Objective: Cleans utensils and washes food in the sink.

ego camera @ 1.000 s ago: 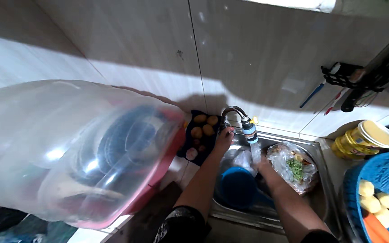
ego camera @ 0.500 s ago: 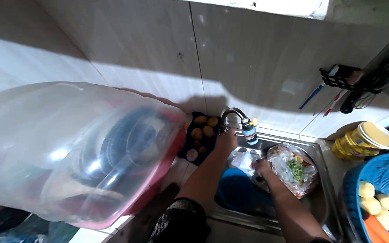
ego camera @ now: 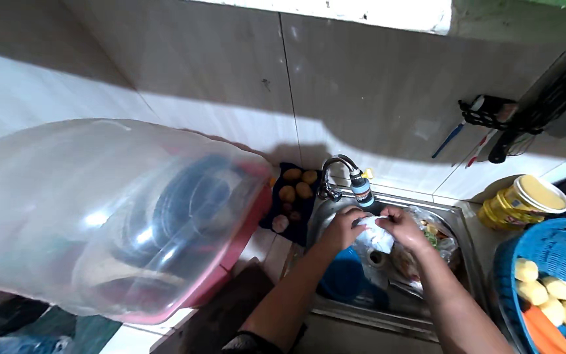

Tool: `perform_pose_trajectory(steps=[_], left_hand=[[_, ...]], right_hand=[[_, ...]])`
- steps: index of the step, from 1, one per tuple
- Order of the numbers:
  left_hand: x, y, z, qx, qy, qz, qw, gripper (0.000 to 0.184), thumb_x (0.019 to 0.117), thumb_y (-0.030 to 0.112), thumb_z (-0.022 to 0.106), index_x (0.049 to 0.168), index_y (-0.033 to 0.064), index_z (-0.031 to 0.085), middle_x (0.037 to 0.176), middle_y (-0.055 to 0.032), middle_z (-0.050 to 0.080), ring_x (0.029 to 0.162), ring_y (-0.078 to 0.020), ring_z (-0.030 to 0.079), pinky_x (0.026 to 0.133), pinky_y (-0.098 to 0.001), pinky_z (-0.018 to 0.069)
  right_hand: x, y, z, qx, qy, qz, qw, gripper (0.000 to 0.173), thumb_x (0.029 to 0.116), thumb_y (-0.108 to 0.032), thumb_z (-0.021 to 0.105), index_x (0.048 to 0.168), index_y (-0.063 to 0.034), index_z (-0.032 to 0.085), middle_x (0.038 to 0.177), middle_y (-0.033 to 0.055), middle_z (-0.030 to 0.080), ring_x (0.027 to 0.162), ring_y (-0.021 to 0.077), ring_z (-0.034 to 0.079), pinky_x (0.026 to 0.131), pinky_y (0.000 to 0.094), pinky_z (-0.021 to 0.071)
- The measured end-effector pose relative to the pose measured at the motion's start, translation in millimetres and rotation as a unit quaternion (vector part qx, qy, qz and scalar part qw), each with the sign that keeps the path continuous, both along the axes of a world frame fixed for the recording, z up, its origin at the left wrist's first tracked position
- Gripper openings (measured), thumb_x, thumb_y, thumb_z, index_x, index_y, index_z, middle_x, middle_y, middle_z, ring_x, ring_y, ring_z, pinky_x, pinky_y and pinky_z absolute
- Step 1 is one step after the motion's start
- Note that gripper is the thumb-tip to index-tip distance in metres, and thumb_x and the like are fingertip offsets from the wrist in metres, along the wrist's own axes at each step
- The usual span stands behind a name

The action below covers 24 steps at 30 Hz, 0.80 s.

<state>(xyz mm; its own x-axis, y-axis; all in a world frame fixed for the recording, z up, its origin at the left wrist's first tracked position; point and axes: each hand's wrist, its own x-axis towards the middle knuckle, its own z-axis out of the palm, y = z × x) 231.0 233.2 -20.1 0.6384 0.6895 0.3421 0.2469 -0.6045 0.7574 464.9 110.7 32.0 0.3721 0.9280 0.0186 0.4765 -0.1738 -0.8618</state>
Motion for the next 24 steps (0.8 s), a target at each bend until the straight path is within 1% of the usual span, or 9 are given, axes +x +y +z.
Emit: perform_pose_trajectory(steps=[1,3,6,8,10,13,17,19,24], left_hand=[[2.7,-3.6,5.7,0.006,-0.009,0.002,1.0,0.025,0.0939,0.041,0.072,0.116,0.0302,0.072,0.126,0.0112,0.067,0.119,-0.0053,0.061,0.105,-0.0295,0.0525],[7.1,-15.1,9.3,0.015,0.015,0.037,0.999,0.022,0.1001,0.041,0.062,0.116,0.0296,0.072,0.115,0.0116,0.07,0.11,-0.0032,0.064,0.1,-0.0292,0.0541],[9.6,-29.9,-2.4,-0.053,0.067,0.082,0.993,0.027,0.103,0.049,0.052,0.12,0.0345,0.067,0.106,0.0116,0.072,0.098,-0.003,0.067,0.089,-0.0323,0.0595],[11.7,-32.5,-28.9,-0.108,0.062,0.101,0.987,0.03,0.1036,0.053,0.048,0.115,0.033,0.067,0.099,0.0098,0.072,0.091,-0.0052,0.068,0.082,-0.0356,0.0611],[11.3,-34.4,-53.3,-0.147,0.048,0.123,0.98,0.037,0.1045,0.056,0.044,0.122,0.0324,0.067,0.103,0.0073,0.074,0.093,-0.0079,0.07,0.084,-0.0389,0.062],[5.3,-38.2,-65.4,-0.179,0.028,0.14,0.973,0.043,0.1044,0.061,0.04,0.125,0.0335,0.067,0.106,0.0076,0.074,0.098,-0.0071,0.07,0.088,-0.0383,0.0613],[1.0,-48.6,-63.6,-0.156,0.036,0.15,0.976,0.043,0.1046,0.061,0.039,0.122,0.0342,0.068,0.1,0.0089,0.074,0.094,-0.0062,0.07,0.085,-0.0365,0.0614],[-0.1,-53.8,-63.7,-0.146,0.05,0.145,0.977,0.043,0.1053,0.06,0.038,0.118,0.0325,0.069,0.097,0.0088,0.073,0.091,-0.0061,0.069,0.084,-0.0363,0.0612],[-19.0,-85.0,-52.5,-0.178,0.086,0.063,0.978,0.042,0.1063,0.055,0.039,0.109,0.0267,0.07,0.094,0.0072,0.073,0.088,-0.0071,0.07,0.081,-0.0362,0.0619]], right_hand=[[1.6,-4.9,3.5,0.003,0.012,-0.014,1.0,0.025,0.0861,-0.036,0.079,0.094,-0.0184,0.065,0.077,-0.0005,0.065,0.064,0.0126,0.063,0.057,0.0349,0.0561],[-1.4,-11.9,0.6,0.014,0.027,-0.048,0.998,0.027,0.0877,-0.035,0.079,0.104,-0.0189,0.065,0.084,0.0021,0.068,0.064,0.0157,0.066,0.055,0.0371,0.0586],[-25.1,-24.8,-9.5,0.059,0.003,-0.061,0.996,0.048,0.083,-0.028,0.083,0.126,-0.0254,0.062,0.122,0.0016,0.065,0.096,0.0167,0.071,0.072,0.0396,0.0667],[-50.0,-36.1,-23.8,0.069,-0.045,-0.048,0.995,0.058,0.0729,-0.038,0.09,0.124,-0.03,0.064,0.13,0.0011,0.06,0.106,0.0148,0.067,0.08,0.036,0.0648],[-68.8,-42.7,-51.2,0.048,-0.093,-0.05,0.993,0.058,0.0683,-0.047,0.091,0.119,-0.0326,0.066,0.125,-0.0029,0.062,0.105,0.0107,0.066,0.081,0.0334,0.0629],[-79.8,-46.0,-87.7,0.025,-0.092,-0.051,0.994,0.04,0.0731,-0.044,0.088,0.106,-0.0313,0.069,0.11,-0.0078,0.067,0.094,0.007,0.068,0.073,0.0312,0.0648],[-91.6,-42.6,-88.8,0.06,-0.098,-0.048,0.992,0.022,0.0772,-0.039,0.084,0.084,-0.029,0.065,0.091,-0.0112,0.066,0.084,0.004,0.066,0.069,0.0284,0.0619],[-92.0,-35.2,-94.9,0.058,-0.141,-0.064,0.986,0.026,0.0778,-0.041,0.08,0.075,-0.0277,0.058,0.083,-0.0117,0.062,0.078,0.0034,0.063,0.066,0.0292,0.0574],[-29.5,-13.8,-128.5,-0.038,-0.151,-0.171,0.973,0.027,0.0739,-0.028,0.079,0.089,-0.0207,0.058,0.079,-0.0022,0.061,0.071,0.013,0.063,0.058,0.0427,0.056]])
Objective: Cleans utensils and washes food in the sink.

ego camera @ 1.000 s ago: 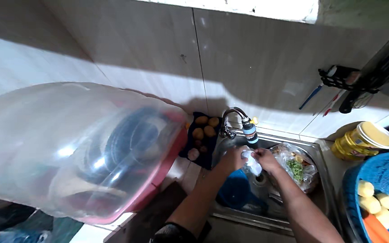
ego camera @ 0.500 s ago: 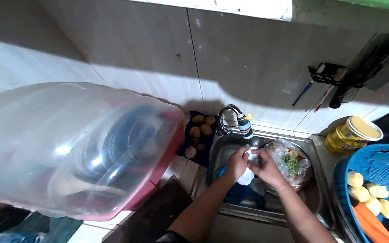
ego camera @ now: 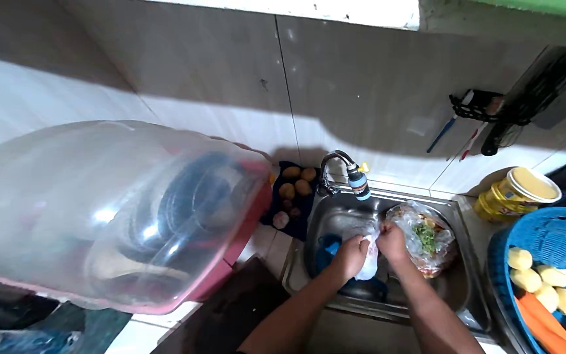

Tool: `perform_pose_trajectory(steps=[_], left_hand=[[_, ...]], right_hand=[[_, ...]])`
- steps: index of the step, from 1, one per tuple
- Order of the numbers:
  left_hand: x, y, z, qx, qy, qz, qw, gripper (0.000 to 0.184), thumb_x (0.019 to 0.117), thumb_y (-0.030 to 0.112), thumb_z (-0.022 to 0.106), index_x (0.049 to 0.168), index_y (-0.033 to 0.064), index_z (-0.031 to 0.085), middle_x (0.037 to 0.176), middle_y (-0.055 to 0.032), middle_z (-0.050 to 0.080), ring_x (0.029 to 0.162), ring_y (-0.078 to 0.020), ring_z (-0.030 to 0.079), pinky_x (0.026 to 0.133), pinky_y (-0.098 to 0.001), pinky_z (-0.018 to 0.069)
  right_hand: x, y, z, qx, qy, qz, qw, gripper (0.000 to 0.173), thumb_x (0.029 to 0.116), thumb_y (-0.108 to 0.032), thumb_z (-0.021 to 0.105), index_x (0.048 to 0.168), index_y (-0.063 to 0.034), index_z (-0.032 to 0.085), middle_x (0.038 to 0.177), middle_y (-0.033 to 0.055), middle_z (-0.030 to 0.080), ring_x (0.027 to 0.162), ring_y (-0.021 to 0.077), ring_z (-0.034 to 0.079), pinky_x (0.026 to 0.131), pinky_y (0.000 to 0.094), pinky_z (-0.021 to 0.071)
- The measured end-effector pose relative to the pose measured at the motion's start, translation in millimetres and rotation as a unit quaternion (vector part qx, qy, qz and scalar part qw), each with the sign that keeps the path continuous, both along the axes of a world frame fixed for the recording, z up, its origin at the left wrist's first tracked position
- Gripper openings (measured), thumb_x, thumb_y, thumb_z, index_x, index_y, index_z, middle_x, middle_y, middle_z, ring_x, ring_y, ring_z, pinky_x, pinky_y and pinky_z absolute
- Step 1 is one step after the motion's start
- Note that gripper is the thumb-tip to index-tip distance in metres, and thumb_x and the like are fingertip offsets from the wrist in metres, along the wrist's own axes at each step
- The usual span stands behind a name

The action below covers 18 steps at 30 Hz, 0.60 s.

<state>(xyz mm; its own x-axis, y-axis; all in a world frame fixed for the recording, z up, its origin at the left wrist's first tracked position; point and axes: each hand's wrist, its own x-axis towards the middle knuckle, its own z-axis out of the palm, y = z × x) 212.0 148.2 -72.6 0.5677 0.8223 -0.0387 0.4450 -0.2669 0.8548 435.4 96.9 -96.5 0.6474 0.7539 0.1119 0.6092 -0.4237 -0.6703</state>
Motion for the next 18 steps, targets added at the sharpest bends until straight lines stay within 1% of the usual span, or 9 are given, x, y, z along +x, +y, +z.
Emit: perform_pose_trajectory(steps=[3,5,7,9,11,13,14,16,18], left_hand=[[-35.1,9.6,21.4,-0.001,0.021,-0.039,0.999,0.042,0.1029,0.06,0.046,0.104,0.0252,0.07,0.088,0.0056,0.071,0.082,-0.0097,0.069,0.075,-0.0387,0.062],[-61.6,24.0,37.3,0.005,0.054,-0.04,0.998,0.048,0.1001,0.067,0.045,0.104,0.0249,0.067,0.087,0.0046,0.069,0.081,-0.0117,0.068,0.074,-0.0412,0.0612],[-76.6,34.7,35.8,0.043,0.108,-0.011,0.993,0.052,0.0983,0.072,0.042,0.103,0.0264,0.066,0.087,0.0051,0.068,0.081,-0.0126,0.067,0.074,-0.043,0.0609],[-81.4,39.4,28.6,0.088,0.145,0.017,0.985,0.053,0.0989,0.072,0.04,0.105,0.027,0.068,0.092,0.0045,0.069,0.088,-0.0141,0.068,0.08,-0.0442,0.0608],[-82.1,44.4,22.0,0.099,0.155,0.045,0.982,0.052,0.1001,0.069,0.039,0.11,0.0286,0.069,0.099,0.0034,0.071,0.095,-0.0155,0.069,0.086,-0.0453,0.0602],[-81.5,51.9,32.1,0.048,0.124,0.064,0.989,0.049,0.1023,0.065,0.039,0.118,0.0297,0.069,0.105,0.0038,0.073,0.098,-0.0141,0.07,0.086,-0.0444,0.061],[-80.5,55.2,42.4,0.015,0.101,0.068,0.992,0.048,0.1032,0.063,0.04,0.122,0.0289,0.068,0.107,0.0031,0.073,0.099,-0.0141,0.07,0.087,-0.0443,0.0608],[-75.7,63.7,52.9,-0.03,0.063,0.074,0.995,0.047,0.1041,0.06,0.041,0.126,0.0267,0.066,0.114,0.0009,0.072,0.105,-0.0151,0.069,0.091,-0.0445,0.0593],[-64.6,70.4,40.8,-0.042,0.045,0.091,0.994,0.048,0.1048,0.058,0.041,0.127,0.0241,0.066,0.118,-0.0017,0.071,0.108,-0.0173,0.068,0.093,-0.0462,0.0583]], right_hand=[[43.7,-10.8,-2.9,0.008,0.057,-0.025,0.998,0.039,0.0752,-0.037,0.081,0.105,-0.0232,0.06,0.088,-0.0025,0.066,0.078,0.0133,0.067,0.063,0.0437,0.0604],[59.5,-21.9,5.3,0.016,0.08,-0.015,0.997,0.033,0.0809,-0.038,0.078,0.106,-0.0239,0.061,0.089,-0.003,0.067,0.079,0.0127,0.068,0.065,0.0426,0.0608],[49.8,-30.0,22.8,0.019,0.135,-0.002,0.991,0.019,0.0877,-0.031,0.072,0.104,-0.0229,0.064,0.087,-0.0023,0.069,0.078,0.0126,0.068,0.065,0.0411,0.0604],[25.1,-35.2,42.8,0.058,0.286,-0.01,0.956,0.016,0.0897,-0.018,0.066,0.105,-0.0158,0.065,0.087,0.0044,0.069,0.076,0.0172,0.068,0.063,0.0428,0.0591],[3.3,-36.4,52.6,0.107,0.445,-0.031,0.888,0.022,0.0913,-0.011,0.057,0.114,-0.0115,0.06,0.087,0.0103,0.067,0.074,0.0228,0.068,0.064,0.049,0.0594],[-9.8,-34.1,50.6,0.133,0.539,-0.035,0.831,0.029,0.0933,-0.016,0.049,0.121,-0.0137,0.056,0.085,0.011,0.065,0.071,0.0254,0.067,0.063,0.0528,0.0583],[-14.8,-33.5,50.3,0.13,0.562,-0.023,0.816,0.031,0.0937,-0.02,0.047,0.124,-0.0157,0.055,0.086,0.01,0.065,0.072,0.0249,0.066,0.063,0.0528,0.0576],[-24.4,-33.2,54.2,0.093,0.56,0.02,0.823,0.04,0.0913,-0.02,0.052,0.132,-0.0194,0.055,0.092,0.0107,0.066,0.075,0.0256,0.067,0.063,0.0508,0.0578],[-35.3,-34.9,64.1,0.01,0.534,0.069,0.842,0.069,0.0854,-0.016,0.067,0.149,-0.0304,0.043,0.112,0.0162,0.068,0.085,0.0318,0.07,0.066,0.0532,0.0603]])
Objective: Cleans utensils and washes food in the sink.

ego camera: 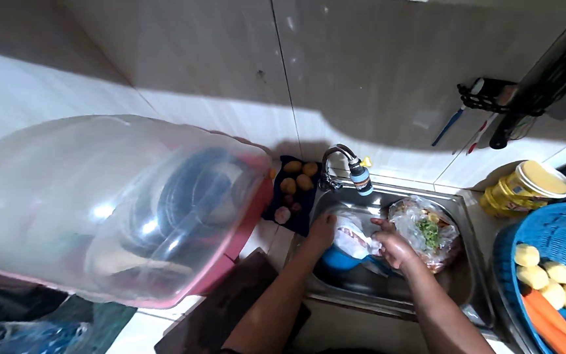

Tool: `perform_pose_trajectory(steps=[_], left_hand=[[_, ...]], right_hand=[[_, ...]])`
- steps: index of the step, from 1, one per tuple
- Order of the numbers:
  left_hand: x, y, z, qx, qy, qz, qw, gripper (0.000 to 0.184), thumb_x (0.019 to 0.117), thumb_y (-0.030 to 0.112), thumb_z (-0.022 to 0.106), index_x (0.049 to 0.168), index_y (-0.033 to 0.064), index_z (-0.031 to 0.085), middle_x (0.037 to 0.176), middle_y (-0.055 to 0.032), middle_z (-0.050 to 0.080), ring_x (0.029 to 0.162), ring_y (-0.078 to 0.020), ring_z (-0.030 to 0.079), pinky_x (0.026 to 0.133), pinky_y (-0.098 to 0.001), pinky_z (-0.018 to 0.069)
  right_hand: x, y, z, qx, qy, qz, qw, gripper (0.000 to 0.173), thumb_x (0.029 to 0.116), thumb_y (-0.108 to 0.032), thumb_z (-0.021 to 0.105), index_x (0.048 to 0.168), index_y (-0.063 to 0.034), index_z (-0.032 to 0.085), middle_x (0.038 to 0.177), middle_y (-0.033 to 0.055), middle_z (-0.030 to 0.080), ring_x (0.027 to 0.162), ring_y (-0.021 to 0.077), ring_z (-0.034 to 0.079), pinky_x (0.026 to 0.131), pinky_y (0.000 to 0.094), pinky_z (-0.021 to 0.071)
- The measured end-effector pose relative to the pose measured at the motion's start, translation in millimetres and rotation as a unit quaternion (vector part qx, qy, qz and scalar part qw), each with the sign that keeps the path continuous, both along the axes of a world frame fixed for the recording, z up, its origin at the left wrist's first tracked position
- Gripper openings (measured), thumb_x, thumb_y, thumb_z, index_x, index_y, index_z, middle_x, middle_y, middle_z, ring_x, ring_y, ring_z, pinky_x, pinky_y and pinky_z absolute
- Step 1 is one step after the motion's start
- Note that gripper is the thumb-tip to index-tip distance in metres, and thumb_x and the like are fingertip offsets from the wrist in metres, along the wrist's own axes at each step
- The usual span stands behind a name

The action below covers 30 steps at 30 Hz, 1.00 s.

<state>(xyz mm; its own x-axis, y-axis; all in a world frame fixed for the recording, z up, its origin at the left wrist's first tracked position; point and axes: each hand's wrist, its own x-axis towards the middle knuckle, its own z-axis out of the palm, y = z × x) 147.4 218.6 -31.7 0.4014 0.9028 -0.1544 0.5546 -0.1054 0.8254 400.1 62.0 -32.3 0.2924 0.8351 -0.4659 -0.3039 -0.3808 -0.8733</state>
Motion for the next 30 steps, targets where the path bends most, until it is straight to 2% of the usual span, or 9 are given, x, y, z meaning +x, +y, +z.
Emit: perform_pose_trajectory(steps=[3,6,8,13,17,19,21,26,30], left_hand=[[19.0,-2.6,-38.0,0.031,0.022,0.023,0.999,0.055,0.1061,0.06,0.034,0.134,0.0212,0.062,0.124,-0.0046,0.069,0.115,-0.0201,0.066,0.098,-0.0471,0.0569],[33.1,-11.9,-70.6,0.057,0.006,0.043,0.997,0.058,0.1067,0.061,0.028,0.134,0.0204,0.059,0.118,-0.0041,0.071,0.109,-0.0184,0.068,0.093,-0.0433,0.0597],[36.9,-13.0,-92.2,0.037,-0.029,0.056,0.997,0.06,0.1049,0.066,0.028,0.134,0.0234,0.06,0.117,-0.0023,0.071,0.108,-0.0167,0.068,0.09,-0.0433,0.0603],[33.9,-13.2,-92.5,0.009,-0.089,-0.014,0.996,0.06,0.0894,0.071,0.063,0.127,0.0241,0.062,0.107,0.001,0.072,0.096,-0.0132,0.07,0.084,-0.0413,0.0623],[38.8,-14.2,-60.8,0.001,-0.089,-0.09,0.992,0.102,0.066,0.055,0.093,0.149,0.0279,0.04,0.115,-0.0019,0.071,0.098,-0.0148,0.072,0.084,-0.0408,0.0644],[38.8,-2.5,-59.3,0.013,-0.071,-0.143,0.987,0.099,0.0683,0.057,0.09,0.152,0.029,0.044,0.121,0.0008,0.071,0.106,-0.0123,0.07,0.093,-0.0397,0.0615],[45.3,8.4,-68.4,0.041,-0.047,-0.164,0.984,0.078,0.0711,0.063,0.086,0.138,0.0325,0.06,0.117,0.0069,0.072,0.106,-0.0084,0.069,0.095,-0.0377,0.0599],[69.7,-5.1,-62.8,-0.12,-0.119,-0.085,0.982,0.066,0.0896,0.026,0.069,0.15,0.0386,0.044,0.131,0.0017,0.067,0.112,-0.0161,0.069,0.089,-0.0456,0.0619],[67.3,-2.0,-81.8,-0.135,-0.13,-0.063,0.98,0.043,0.0931,0.038,0.068,0.135,0.0379,0.06,0.122,0.0031,0.071,0.109,-0.0162,0.07,0.089,-0.047,0.0613]], right_hand=[[-5.4,0.7,-28.0,-0.075,-0.109,0.123,0.984,0.098,0.0752,-0.028,0.084,0.158,-0.0396,0.031,0.127,0.0141,0.066,0.097,0.0334,0.071,0.072,0.0567,0.0618],[5.3,10.0,-78.4,-0.111,-0.277,0.157,0.942,0.066,0.0738,-0.063,0.082,0.128,-0.0288,0.066,0.11,0.0057,0.074,0.095,0.0262,0.073,0.08,0.0577,0.0613],[15.5,12.4,-91.2,-0.125,-0.297,0.13,0.938,0.061,0.0792,-0.072,0.072,0.116,-0.0238,0.071,0.105,0.0049,0.074,0.093,0.0247,0.073,0.08,0.0561,0.061],[9.8,-2.4,-48.9,-0.033,-0.03,-0.042,0.998,0.048,0.0988,-0.049,0.06,0.135,-0.0184,0.059,0.115,0.01,0.072,0.1,0.0287,0.072,0.083,0.0581,0.0614],[16.9,1.9,-3.0,0.079,-0.016,-0.164,0.983,0.035,0.1033,-0.035,0.055,0.129,-0.0125,0.061,0.104,0.0108,0.072,0.092,0.0246,0.072,0.079,0.0514,0.0623],[15.8,1.8,13.2,0.121,-0.033,-0.166,0.978,0.028,0.1031,-0.028,0.055,0.125,-0.0125,0.063,0.099,0.0098,0.071,0.087,0.022,0.071,0.076,0.0473,0.0617],[13.6,0.4,14.5,0.153,-0.065,-0.145,0.975,0.025,0.1029,-0.026,0.054,0.122,-0.0129,0.065,0.098,0.0075,0.071,0.086,0.0191,0.07,0.076,0.044,0.061],[14.0,4.2,-22.1,0.221,-0.184,-0.087,0.954,0.015,0.0947,-0.017,0.065,0.109,-0.0143,0.063,0.092,0.0027,0.069,0.082,0.0155,0.068,0.069,0.0395,0.0603],[16.5,4.3,-42.7,0.15,-0.19,-0.087,0.966,0.044,0.0983,-0.036,0.066,0.141,-0.0302,0.056,0.129,-0.0004,0.068,0.108,0.0173,0.069,0.083,0.045,0.0628]])
